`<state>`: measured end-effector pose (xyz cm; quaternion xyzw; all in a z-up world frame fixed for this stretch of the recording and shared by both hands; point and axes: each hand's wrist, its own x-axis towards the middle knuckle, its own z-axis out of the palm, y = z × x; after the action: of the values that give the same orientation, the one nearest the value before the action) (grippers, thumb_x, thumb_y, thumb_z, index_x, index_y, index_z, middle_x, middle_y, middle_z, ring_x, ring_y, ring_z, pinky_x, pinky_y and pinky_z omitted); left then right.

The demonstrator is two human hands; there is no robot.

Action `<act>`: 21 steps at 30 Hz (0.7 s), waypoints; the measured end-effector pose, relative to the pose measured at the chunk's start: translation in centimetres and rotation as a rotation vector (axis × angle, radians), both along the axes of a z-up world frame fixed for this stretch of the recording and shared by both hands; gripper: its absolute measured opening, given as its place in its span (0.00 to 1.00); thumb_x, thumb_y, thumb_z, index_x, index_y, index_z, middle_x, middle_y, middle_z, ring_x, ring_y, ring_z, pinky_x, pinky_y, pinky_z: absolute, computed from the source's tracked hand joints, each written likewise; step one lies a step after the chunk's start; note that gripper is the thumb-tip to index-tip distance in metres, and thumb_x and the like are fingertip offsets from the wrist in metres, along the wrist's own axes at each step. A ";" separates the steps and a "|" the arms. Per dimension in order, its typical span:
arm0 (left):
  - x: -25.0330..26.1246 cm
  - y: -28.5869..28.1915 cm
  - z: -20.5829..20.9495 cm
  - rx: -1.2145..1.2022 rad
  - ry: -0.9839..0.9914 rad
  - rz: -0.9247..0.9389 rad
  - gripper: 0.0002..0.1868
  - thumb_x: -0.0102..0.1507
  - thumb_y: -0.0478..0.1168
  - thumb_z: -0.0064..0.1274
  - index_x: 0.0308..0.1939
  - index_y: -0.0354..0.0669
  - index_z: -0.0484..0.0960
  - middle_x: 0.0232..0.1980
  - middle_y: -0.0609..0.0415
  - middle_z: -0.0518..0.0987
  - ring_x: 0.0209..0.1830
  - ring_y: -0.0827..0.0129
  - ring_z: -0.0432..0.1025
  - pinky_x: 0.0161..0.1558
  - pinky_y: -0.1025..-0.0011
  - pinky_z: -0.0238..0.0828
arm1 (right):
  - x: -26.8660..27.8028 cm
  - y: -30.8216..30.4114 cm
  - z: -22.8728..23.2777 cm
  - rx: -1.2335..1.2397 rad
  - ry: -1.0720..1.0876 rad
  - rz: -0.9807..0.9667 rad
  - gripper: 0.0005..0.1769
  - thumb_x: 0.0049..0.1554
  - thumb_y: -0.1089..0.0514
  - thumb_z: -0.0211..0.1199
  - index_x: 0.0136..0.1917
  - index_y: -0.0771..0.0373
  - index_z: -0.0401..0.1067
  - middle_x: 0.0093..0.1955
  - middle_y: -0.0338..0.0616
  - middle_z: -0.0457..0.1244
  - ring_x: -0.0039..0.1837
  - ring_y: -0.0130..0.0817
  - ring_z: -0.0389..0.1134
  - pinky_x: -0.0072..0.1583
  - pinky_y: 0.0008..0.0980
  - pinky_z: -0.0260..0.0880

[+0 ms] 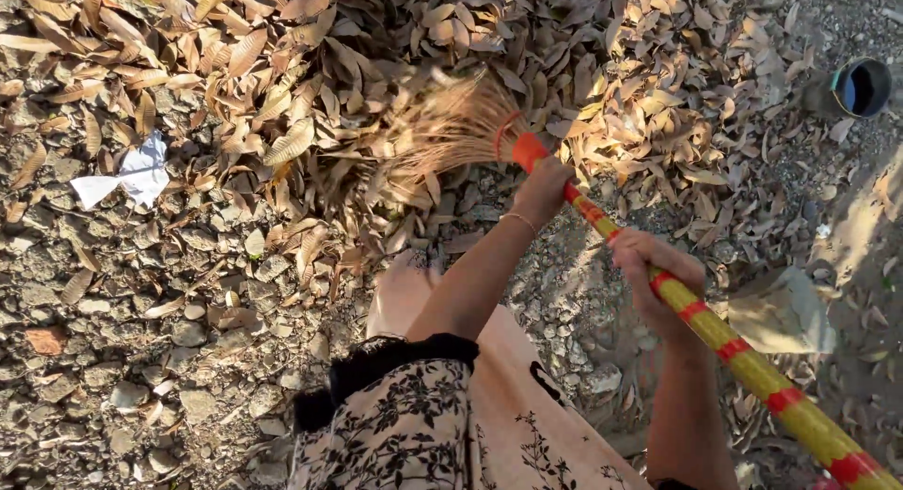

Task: The person sweeps dry leaves on the ground using a broom.

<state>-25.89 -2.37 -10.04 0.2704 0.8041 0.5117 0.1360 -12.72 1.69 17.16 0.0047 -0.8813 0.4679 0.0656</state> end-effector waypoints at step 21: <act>8.1 -7.2 1.1 -0.413 -0.083 -0.284 0.04 0.57 0.40 0.61 0.35 0.51 0.82 0.40 0.55 0.82 0.44 0.60 0.79 0.54 0.53 0.66 | 4.7 -0.2 -2.4 -0.459 -0.113 -0.181 0.13 0.67 0.70 0.51 0.39 0.68 0.68 0.41 0.47 0.66 0.50 0.38 0.71 0.61 0.41 0.75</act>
<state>-17.75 -9.57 -8.98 0.3260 0.8392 0.3229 0.2918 -8.04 1.54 14.71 -0.1154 -0.7512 0.6474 0.0575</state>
